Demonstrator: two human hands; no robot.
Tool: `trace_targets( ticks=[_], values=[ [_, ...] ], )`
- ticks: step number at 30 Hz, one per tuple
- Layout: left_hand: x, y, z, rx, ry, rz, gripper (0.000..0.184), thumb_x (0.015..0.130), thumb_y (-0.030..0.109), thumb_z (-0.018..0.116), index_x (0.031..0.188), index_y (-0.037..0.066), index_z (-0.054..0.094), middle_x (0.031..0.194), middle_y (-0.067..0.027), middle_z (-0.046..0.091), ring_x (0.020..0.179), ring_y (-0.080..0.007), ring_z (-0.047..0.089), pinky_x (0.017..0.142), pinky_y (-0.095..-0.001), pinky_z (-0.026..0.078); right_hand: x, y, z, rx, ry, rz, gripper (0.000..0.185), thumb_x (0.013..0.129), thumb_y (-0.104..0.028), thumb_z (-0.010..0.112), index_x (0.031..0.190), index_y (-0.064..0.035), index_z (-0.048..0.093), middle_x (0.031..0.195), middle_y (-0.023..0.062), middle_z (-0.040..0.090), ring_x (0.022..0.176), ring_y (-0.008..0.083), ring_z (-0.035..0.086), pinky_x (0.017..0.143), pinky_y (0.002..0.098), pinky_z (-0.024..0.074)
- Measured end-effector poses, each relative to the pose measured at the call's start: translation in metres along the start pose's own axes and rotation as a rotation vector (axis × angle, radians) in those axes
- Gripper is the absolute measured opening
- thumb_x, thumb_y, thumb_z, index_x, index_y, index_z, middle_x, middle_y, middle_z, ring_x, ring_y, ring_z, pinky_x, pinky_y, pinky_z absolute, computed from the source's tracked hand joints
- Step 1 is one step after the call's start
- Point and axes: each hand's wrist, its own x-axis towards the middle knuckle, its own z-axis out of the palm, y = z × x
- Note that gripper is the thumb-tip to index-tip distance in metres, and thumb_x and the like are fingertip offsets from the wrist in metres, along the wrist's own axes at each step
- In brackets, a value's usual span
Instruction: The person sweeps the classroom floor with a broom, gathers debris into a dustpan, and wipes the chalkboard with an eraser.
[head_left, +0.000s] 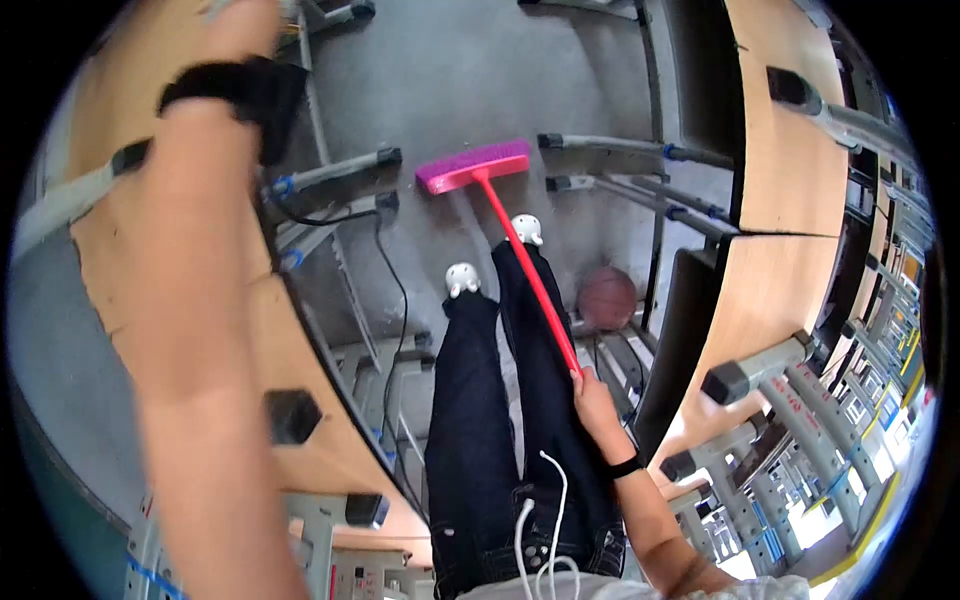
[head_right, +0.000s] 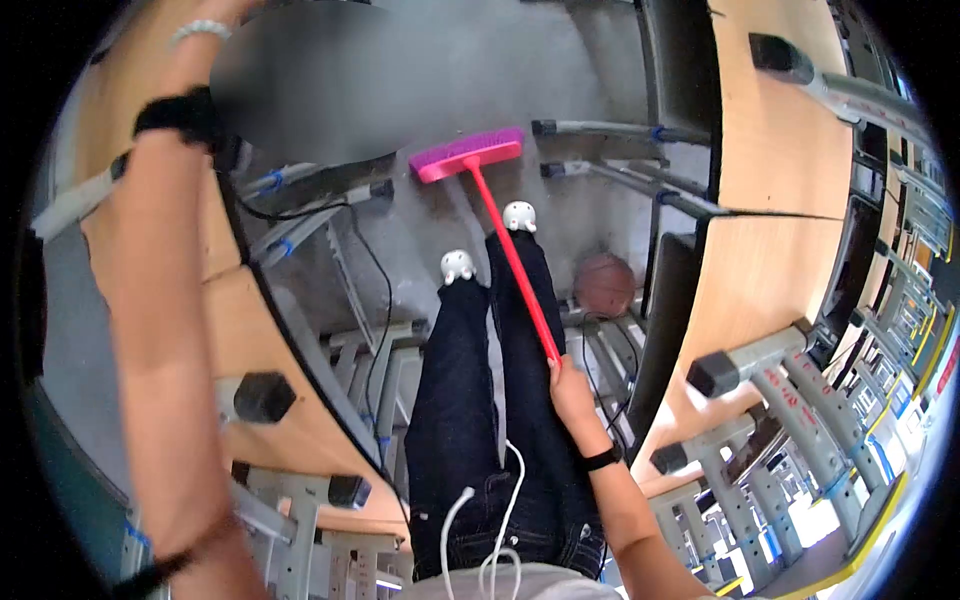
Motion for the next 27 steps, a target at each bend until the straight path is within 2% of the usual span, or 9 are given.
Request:
trace_targets(
  ticks=[6,10,12,14,15,17,18,22,27],
  values=[
    [-0.215,0.024,0.015,-0.505,-0.049,-0.074,0.073,0.077,0.041,0.060,0.134,0.007,0.029,0.132,-0.0261,0.032,0.125,-0.0411,0.029,0.097,-0.0582,0.025,-0.034,-0.049,0.006,0.284,-0.088,-0.028,0.030,0.092,-0.031,0.040,0.097,-0.0015,0.045,0.069,0.0309,0.055,0.072,0.0486,0.053,0.060,0.0544,0.0408],
    [-0.359,0.007,0.092,-0.648,-0.523,-0.371,0.079,0.078,0.032,0.060,0.138,0.002,0.017,0.133,-0.0336,0.025,0.124,-0.0454,0.027,0.102,-0.0489,0.025,0.058,-0.078,0.047,0.370,0.158,-0.582,0.032,0.090,-0.027,0.044,0.114,-0.0061,0.041,0.079,0.0291,0.057,0.066,0.0466,0.055,0.053,0.0499,0.0433],
    [-0.418,-0.003,0.142,-0.789,-0.668,-0.429,0.083,0.078,0.036,0.060,0.135,-0.007,0.016,0.131,-0.0356,0.027,0.122,-0.0446,0.031,0.102,-0.0431,0.027,0.095,-0.099,0.031,0.657,-0.449,-0.127,0.036,0.089,-0.024,0.046,0.119,-0.0074,0.040,0.083,0.0273,0.059,0.066,0.0445,0.057,0.053,0.0475,0.0453],
    [-0.449,-0.004,0.179,-0.924,-0.711,-0.536,0.082,0.082,0.037,0.057,0.134,-0.010,0.014,0.124,-0.0334,0.037,0.115,-0.0391,0.041,0.096,-0.0382,0.033,0.125,-0.087,0.047,0.536,-0.259,-0.269,0.037,0.087,-0.022,0.047,0.120,-0.0088,0.039,0.082,0.0270,0.059,0.068,0.0437,0.058,0.058,0.0478,0.0470],
    [-0.461,-0.002,0.197,-1.025,-0.720,-0.592,0.082,0.083,0.038,0.055,0.134,-0.011,0.013,0.119,-0.0318,0.043,0.110,-0.0361,0.047,0.092,-0.0356,0.037,0.140,-0.062,0.074,0.283,0.087,-0.483,0.039,0.086,-0.022,0.048,0.122,-0.0109,0.037,0.079,0.0263,0.060,0.071,0.0437,0.059,0.061,0.0506,0.0467],
    [-0.468,0.009,0.225,-1.448,-0.756,-0.720,0.082,0.087,0.036,0.052,0.134,-0.011,0.006,0.090,-0.0200,0.059,0.078,-0.0257,0.061,0.071,-0.0263,0.046,0.110,-0.054,0.063,0.171,0.093,-0.368,0.040,0.086,-0.023,0.049,0.123,-0.0122,0.037,0.078,0.0259,0.060,0.071,0.0441,0.058,0.062,0.0524,0.0458],
    [-0.467,0.021,0.234,-1.327,-0.778,-0.743,0.074,0.086,0.033,0.054,0.131,-0.012,0.017,0.074,-0.0134,0.058,0.067,-0.0200,0.059,0.061,-0.0273,0.047,0.093,-0.049,0.056,0.104,0.092,-0.319,0.041,0.085,-0.023,0.049,0.123,-0.0128,0.037,0.077,0.0256,0.060,0.071,0.0443,0.058,0.062,0.0533,0.0454],
    [-0.500,0.073,0.261,-1.268,-0.781,-0.759,0.026,0.085,0.014,0.054,0.098,0.001,0.035,0.067,-0.0116,0.057,0.056,-0.0190,0.061,0.045,-0.0296,0.046,0.046,-0.006,0.050,0.067,0.148,-0.212,0.043,0.084,-0.021,0.052,0.122,-0.0104,0.037,0.071,0.0256,0.059,0.069,0.0435,0.058,0.060,0.0520,0.0458],
    [-0.562,0.115,0.234,-1.446,-1.150,-0.835,0.030,0.082,0.004,0.051,0.098,-0.001,0.026,0.064,-0.0176,0.054,0.047,-0.0269,0.060,0.040,-0.0386,0.052,-0.005,0.058,0.031,-0.028,0.154,-0.102,0.050,0.084,-0.019,0.052,0.129,-0.0087,0.032,0.069,0.0252,0.059,0.065,0.0427,0.058,0.057,0.0511,0.0446]
  ],
)
